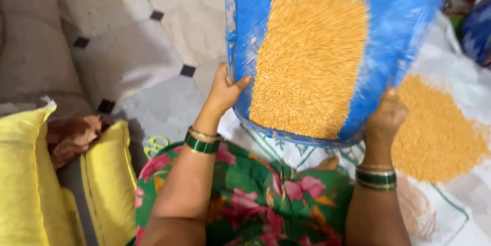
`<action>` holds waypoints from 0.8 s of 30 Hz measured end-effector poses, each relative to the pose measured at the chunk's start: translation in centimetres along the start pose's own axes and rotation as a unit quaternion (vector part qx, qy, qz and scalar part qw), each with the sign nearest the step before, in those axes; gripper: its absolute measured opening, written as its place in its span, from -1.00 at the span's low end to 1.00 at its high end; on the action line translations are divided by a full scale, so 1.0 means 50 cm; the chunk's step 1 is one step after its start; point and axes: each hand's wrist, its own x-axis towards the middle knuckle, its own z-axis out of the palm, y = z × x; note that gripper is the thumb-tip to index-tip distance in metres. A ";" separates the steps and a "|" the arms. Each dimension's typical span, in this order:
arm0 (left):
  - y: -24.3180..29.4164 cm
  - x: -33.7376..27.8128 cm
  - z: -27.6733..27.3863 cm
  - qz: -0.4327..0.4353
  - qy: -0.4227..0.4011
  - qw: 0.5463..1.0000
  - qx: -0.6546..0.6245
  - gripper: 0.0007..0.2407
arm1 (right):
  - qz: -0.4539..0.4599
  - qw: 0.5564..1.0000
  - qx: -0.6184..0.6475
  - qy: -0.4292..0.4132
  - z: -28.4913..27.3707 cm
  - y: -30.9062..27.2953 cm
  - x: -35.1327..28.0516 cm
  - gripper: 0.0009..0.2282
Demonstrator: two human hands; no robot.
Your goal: The recorder is winnowing or cleaning pulse grains using a blue plastic winnowing basket while sitting on the floor.
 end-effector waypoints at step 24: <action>-0.195 0.038 -0.047 0.012 0.055 0.995 -0.079 -0.68 | -0.093 0.993 -0.068 0.026 0.070 0.217 -0.062 -0.71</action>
